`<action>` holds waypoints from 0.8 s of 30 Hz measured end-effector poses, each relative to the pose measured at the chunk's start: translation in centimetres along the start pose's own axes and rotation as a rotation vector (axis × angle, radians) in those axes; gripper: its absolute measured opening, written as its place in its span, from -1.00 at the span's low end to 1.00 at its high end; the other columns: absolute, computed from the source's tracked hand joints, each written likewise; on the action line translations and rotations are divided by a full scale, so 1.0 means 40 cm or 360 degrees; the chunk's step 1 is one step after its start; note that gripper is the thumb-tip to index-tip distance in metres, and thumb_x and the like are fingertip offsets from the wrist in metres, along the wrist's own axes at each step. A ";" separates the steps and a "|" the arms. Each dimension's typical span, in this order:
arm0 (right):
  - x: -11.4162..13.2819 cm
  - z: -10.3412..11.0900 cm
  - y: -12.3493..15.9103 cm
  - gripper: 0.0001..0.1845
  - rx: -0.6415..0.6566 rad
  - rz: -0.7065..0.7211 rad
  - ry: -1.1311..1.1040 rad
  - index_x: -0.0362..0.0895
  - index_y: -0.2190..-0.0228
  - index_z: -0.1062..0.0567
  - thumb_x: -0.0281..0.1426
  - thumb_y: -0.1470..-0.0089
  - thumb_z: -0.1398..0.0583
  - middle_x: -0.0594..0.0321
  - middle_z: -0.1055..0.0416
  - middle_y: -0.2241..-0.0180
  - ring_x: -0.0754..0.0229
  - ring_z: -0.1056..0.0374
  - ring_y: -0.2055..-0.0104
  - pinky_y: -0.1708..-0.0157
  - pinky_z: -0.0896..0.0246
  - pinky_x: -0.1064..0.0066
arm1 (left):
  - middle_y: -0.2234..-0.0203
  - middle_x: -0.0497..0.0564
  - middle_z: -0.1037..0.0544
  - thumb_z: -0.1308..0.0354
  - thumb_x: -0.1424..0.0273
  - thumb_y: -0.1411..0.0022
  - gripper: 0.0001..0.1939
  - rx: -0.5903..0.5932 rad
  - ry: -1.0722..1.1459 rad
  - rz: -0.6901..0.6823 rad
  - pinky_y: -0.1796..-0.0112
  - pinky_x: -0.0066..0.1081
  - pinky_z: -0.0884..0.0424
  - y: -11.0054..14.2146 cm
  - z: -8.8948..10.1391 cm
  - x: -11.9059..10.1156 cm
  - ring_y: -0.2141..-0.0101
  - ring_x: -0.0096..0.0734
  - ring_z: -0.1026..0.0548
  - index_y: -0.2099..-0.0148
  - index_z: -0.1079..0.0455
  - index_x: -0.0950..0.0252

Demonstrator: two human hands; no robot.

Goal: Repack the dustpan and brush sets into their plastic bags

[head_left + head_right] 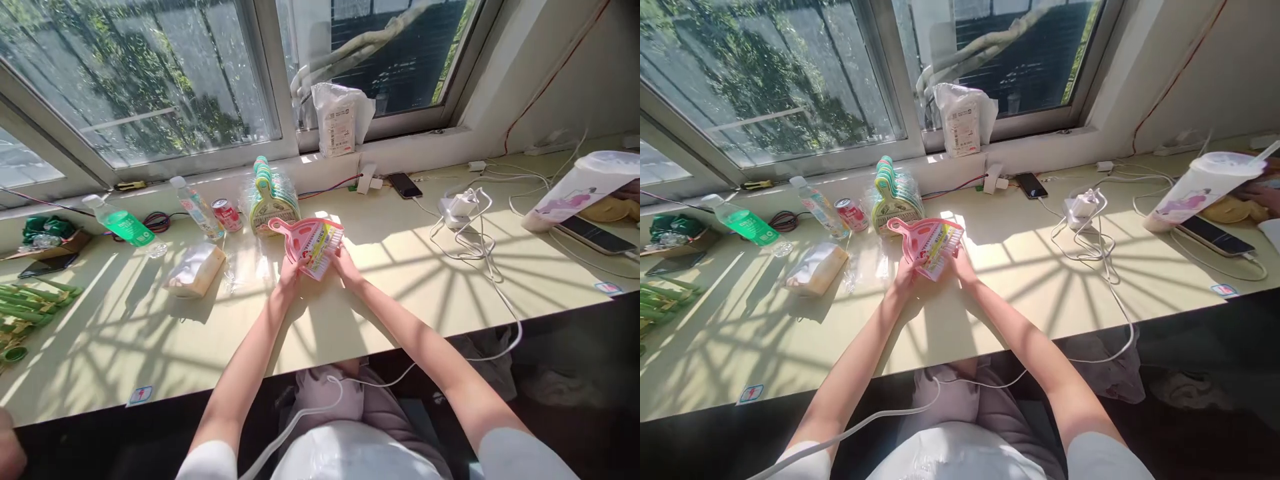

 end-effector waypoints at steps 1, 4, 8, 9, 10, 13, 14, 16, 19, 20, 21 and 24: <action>-0.004 0.001 -0.003 -0.23 0.0058 -0.0112 -0.0199 0.00 -0.29 -0.47 0.06 -0.17 -0.40 -0.04 -0.61 -0.26 -0.21 -0.54 -0.33 -0.34 -0.50 -0.16 | -0.06 0.12 -0.76 -0.70 0.34 0.10 -0.27 0.0037 -0.0011 -0.0001 -0.21 0.00 -0.62 0.006 -0.009 -0.002 -0.20 0.10 -0.66 -0.15 -0.59 0.18; -0.006 0.008 -0.005 -0.36 0.0025 -0.0320 -0.0495 0.03 -0.01 -0.56 -0.05 0.04 -0.56 0.07 -0.72 -0.09 -0.22 -0.61 -0.24 -0.27 -0.58 -0.14 | -0.07 0.15 -0.75 -0.70 0.35 0.07 -0.25 0.0104 -0.0047 -0.0002 -0.24 0.07 -0.57 0.020 -0.035 -0.006 -0.22 0.17 -0.63 -0.18 -0.57 0.20; 0.007 0.027 -0.004 -0.39 -0.0051 -0.0362 -0.0551 0.00 0.14 -0.57 -0.14 0.17 -0.64 0.09 -0.76 0.03 -0.23 -0.64 -0.20 -0.23 -0.61 -0.13 | 0.01 0.19 -0.74 -0.66 0.32 -0.05 -0.39 0.0073 -0.0264 0.0014 -0.14 0.05 -0.60 0.025 -0.047 -0.022 -0.14 0.23 -0.64 -0.13 -0.59 0.23; 0.012 0.033 -0.005 -0.40 -0.0058 -0.0351 -0.0545 -0.01 0.15 -0.57 -0.14 0.18 -0.64 0.09 -0.76 0.05 -0.23 -0.64 -0.19 -0.22 -0.61 -0.12 | 0.06 0.20 -0.73 -0.63 0.28 -0.12 -0.52 0.0016 -0.0416 0.0011 -0.11 0.03 -0.60 0.025 -0.038 -0.034 -0.13 0.25 -0.63 -0.05 -0.61 0.25; 0.018 0.040 -0.005 -0.40 -0.0070 -0.0341 -0.0533 -0.02 0.17 -0.57 -0.15 0.18 -0.65 0.08 -0.76 0.08 -0.23 -0.65 -0.18 -0.21 -0.62 -0.11 | 0.10 0.22 -0.71 -0.59 0.25 -0.20 -0.64 -0.0084 -0.0604 -0.0027 -0.11 0.01 -0.59 0.026 -0.024 -0.052 -0.14 0.27 -0.61 0.05 -0.62 0.26; 0.036 0.057 -0.004 -0.43 -0.0132 -0.0316 -0.0501 -0.03 0.21 -0.56 -0.18 0.19 -0.65 0.06 -0.76 0.12 -0.23 -0.66 -0.15 -0.17 -0.64 -0.09 | 0.02 0.28 -0.62 -0.38 0.26 -0.43 -0.83 -0.0586 -0.1221 -0.0349 -0.25 -0.02 -0.47 0.037 0.052 -0.132 -0.30 0.29 -0.44 0.15 -0.60 0.26; 0.042 0.060 -0.003 -0.43 -0.0143 -0.0310 -0.0505 -0.03 0.21 -0.57 -0.19 0.19 -0.65 0.06 -0.76 0.13 -0.23 -0.66 -0.15 -0.17 -0.64 -0.08 | -0.06 0.31 -0.59 -0.30 0.30 -0.47 -0.86 -0.0760 -0.1384 -0.0453 -0.32 0.00 -0.39 0.042 0.082 -0.160 -0.36 0.28 -0.36 0.11 -0.61 0.26; 0.053 0.061 0.003 -0.44 -0.0134 -0.0304 -0.0528 -0.03 0.20 -0.58 -0.21 0.19 -0.65 0.05 -0.76 0.12 -0.24 -0.66 -0.15 -0.17 -0.64 -0.09 | -0.16 0.37 -0.54 -0.26 0.36 -0.46 -0.87 -0.1008 -0.1585 -0.0484 -0.42 0.10 -0.23 0.048 0.142 -0.198 -0.43 0.31 -0.25 0.06 -0.60 0.26; 0.063 0.057 0.011 -0.45 -0.0127 -0.0310 -0.0554 -0.04 0.22 -0.59 -0.25 0.21 -0.66 0.05 -0.76 0.10 -0.27 -0.65 -0.17 -0.19 -0.63 -0.11 | -0.16 0.45 -0.55 -0.41 0.34 -0.28 -0.87 -0.1087 -0.1598 -0.0254 -0.47 0.23 -0.07 0.042 0.198 -0.192 -0.46 0.44 -0.21 0.17 -0.56 0.25; 0.065 0.055 0.012 -0.45 -0.0134 -0.0318 -0.0549 -0.04 0.23 -0.58 -0.27 0.23 -0.66 0.05 -0.76 0.11 -0.27 -0.65 -0.16 -0.20 -0.62 -0.11 | -0.14 0.46 -0.56 -0.46 0.33 -0.22 -0.81 -0.1063 -0.1573 -0.0207 -0.47 0.27 -0.03 0.039 0.201 -0.176 -0.47 0.47 -0.20 0.21 -0.54 0.24; 0.066 0.054 0.012 -0.46 -0.0139 -0.0331 -0.0540 -0.04 0.24 -0.58 -0.29 0.24 -0.66 0.06 -0.76 0.13 -0.27 -0.66 -0.15 -0.20 -0.62 -0.12 | -0.13 0.47 -0.56 -0.51 0.31 -0.18 -0.76 -0.1023 -0.1560 -0.0193 -0.47 0.30 0.00 0.036 0.197 -0.157 -0.48 0.50 -0.19 0.23 -0.52 0.23; 0.067 0.060 0.004 -0.46 -0.0138 -0.0386 -0.0510 -0.05 0.27 -0.58 -0.35 0.27 -0.67 0.09 -0.76 0.17 -0.24 -0.68 -0.09 -0.17 -0.64 -0.12 | -0.13 0.46 -0.58 -0.58 0.28 -0.11 -0.67 -0.0824 -0.1618 -0.0275 -0.50 0.32 0.12 0.033 0.150 -0.093 -0.47 0.54 -0.19 0.23 -0.50 0.22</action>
Point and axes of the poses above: each hand's wrist, its own y-axis away from the middle knuckle, its own z-axis out of the back of the hand, x = y × z, the point moved 2 cm from there along -y, towards the middle knuckle
